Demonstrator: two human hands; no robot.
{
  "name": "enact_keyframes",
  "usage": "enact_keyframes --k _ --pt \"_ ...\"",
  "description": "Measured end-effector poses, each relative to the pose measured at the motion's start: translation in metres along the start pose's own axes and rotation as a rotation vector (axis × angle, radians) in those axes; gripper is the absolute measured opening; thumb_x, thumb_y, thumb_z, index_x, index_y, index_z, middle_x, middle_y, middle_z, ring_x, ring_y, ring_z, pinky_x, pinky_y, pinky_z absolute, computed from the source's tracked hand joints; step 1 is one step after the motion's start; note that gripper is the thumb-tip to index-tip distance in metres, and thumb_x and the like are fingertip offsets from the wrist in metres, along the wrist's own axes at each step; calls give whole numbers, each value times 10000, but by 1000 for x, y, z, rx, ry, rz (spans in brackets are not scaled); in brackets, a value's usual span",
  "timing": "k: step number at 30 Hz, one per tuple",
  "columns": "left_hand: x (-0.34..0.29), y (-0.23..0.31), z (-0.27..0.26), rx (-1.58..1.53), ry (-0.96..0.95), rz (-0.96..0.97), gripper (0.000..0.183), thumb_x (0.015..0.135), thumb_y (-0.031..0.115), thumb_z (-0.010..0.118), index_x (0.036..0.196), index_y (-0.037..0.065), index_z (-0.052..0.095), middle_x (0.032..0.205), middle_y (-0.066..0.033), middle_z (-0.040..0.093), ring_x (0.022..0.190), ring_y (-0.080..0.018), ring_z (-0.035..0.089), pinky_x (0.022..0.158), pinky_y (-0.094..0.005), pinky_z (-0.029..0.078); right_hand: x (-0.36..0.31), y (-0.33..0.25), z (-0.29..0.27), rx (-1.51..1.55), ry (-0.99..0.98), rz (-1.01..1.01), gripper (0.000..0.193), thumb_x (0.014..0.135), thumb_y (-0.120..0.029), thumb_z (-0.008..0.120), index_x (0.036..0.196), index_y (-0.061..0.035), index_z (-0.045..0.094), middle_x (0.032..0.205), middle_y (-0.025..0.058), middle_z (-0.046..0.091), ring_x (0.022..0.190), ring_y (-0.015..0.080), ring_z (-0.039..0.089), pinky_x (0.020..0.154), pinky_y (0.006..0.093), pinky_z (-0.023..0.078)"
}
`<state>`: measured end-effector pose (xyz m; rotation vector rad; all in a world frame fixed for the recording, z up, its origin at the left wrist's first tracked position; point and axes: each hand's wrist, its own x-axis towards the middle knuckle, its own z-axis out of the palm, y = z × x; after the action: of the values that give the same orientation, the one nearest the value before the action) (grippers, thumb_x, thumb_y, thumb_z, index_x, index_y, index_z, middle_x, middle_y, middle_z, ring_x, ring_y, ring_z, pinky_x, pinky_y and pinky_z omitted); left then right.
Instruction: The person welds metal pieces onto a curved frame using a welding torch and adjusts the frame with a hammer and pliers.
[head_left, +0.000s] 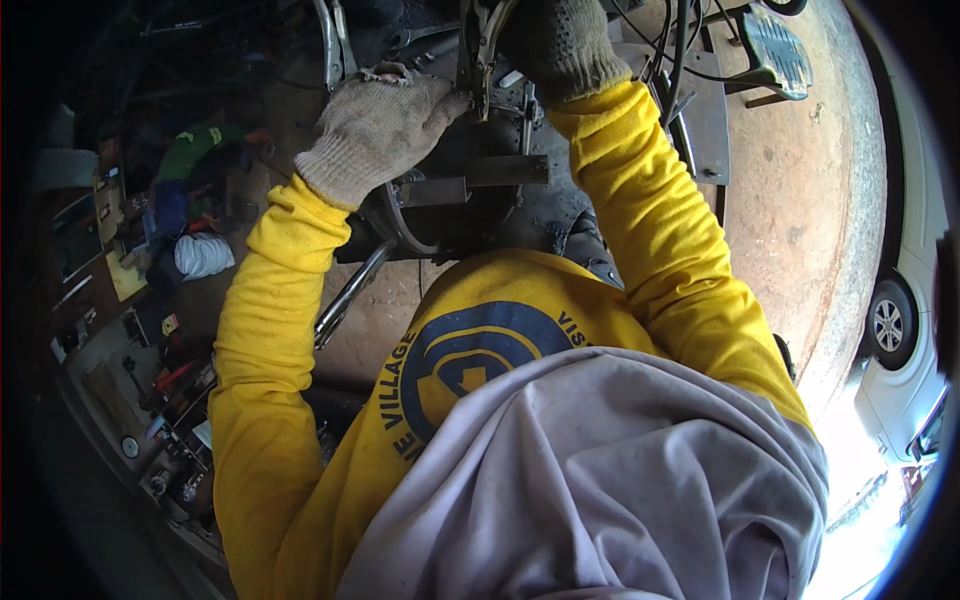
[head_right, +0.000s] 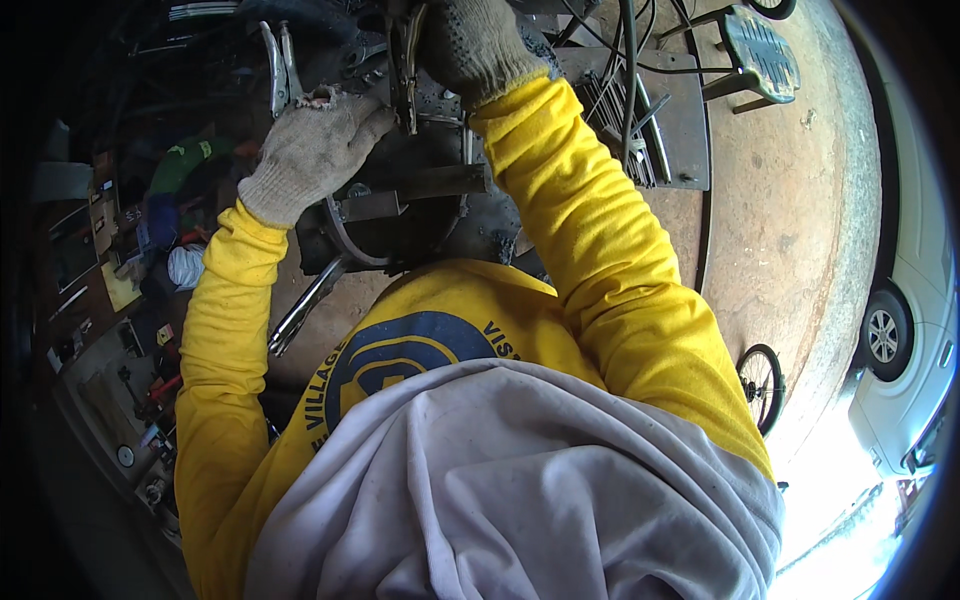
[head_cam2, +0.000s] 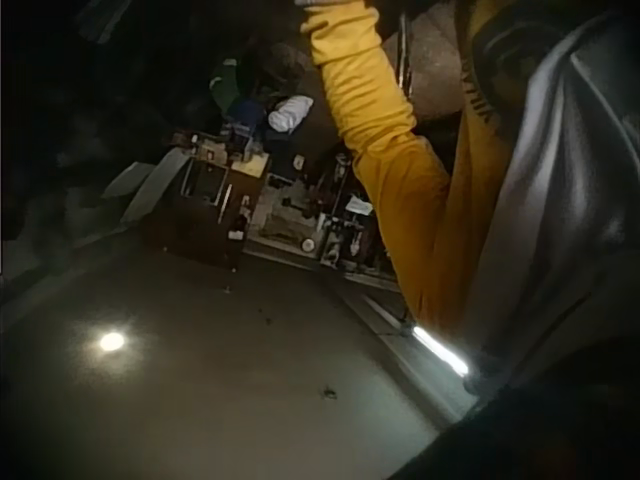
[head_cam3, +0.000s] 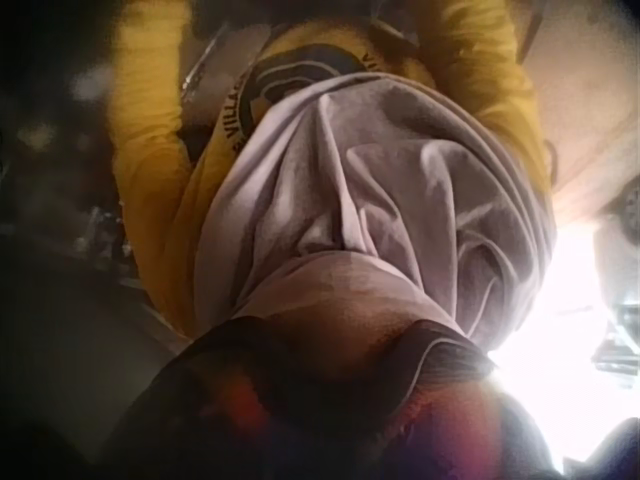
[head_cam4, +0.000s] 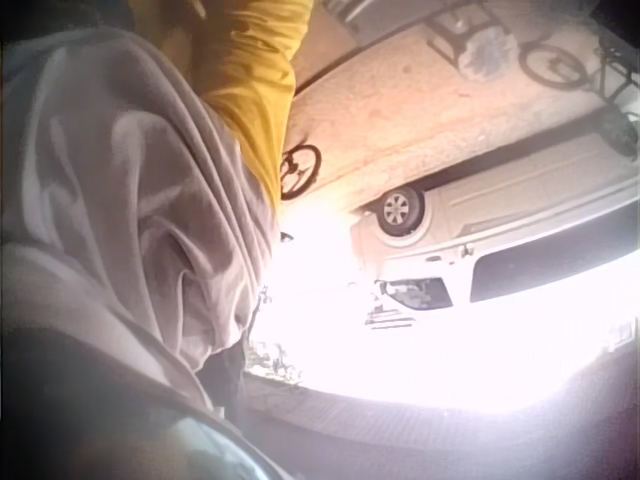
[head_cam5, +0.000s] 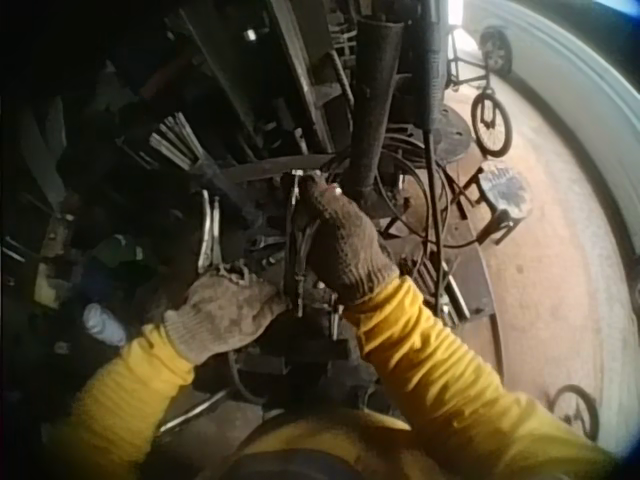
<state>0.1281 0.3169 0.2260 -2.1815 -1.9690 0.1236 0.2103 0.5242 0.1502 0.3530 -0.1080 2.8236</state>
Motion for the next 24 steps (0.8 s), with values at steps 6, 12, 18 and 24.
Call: enact_keyframes --k 6,12,18,24 --pt "4 2 -5 30 -105 23 211 896 189 641 1091 184 722 1010 7 677 784 -226 674 606 -359 568 -7 14 -54 -1565 161 -954 328 1074 -207 486 1304 -2 600 1213 42 665 1139 102 593 958 252 492" --pt "-1 0 0 70 -225 -61 210 904 181 622 1087 198 722 969 11 656 816 -223 666 598 -367 559 -8 17 12 -337 283 -361 336 1061 -308 511 1215 -38 637 1069 38 691 985 148 655 874 276 531" --pt "3 1 0 3 -215 -92 183 925 191 625 1079 185 725 997 7 679 844 -212 678 643 -372 568 8 9 -2 -596 453 -283 278 1049 -263 499 1144 -58 661 980 42 685 871 176 667 732 294 527" --pt "3 1 -3 -45 -231 -115 168 901 198 671 1051 157 733 1050 6 708 827 -225 698 666 -379 576 14 3 -8 -1540 467 -317 260 1025 -154 499 1193 -13 637 1041 103 686 918 212 662 766 310 521"
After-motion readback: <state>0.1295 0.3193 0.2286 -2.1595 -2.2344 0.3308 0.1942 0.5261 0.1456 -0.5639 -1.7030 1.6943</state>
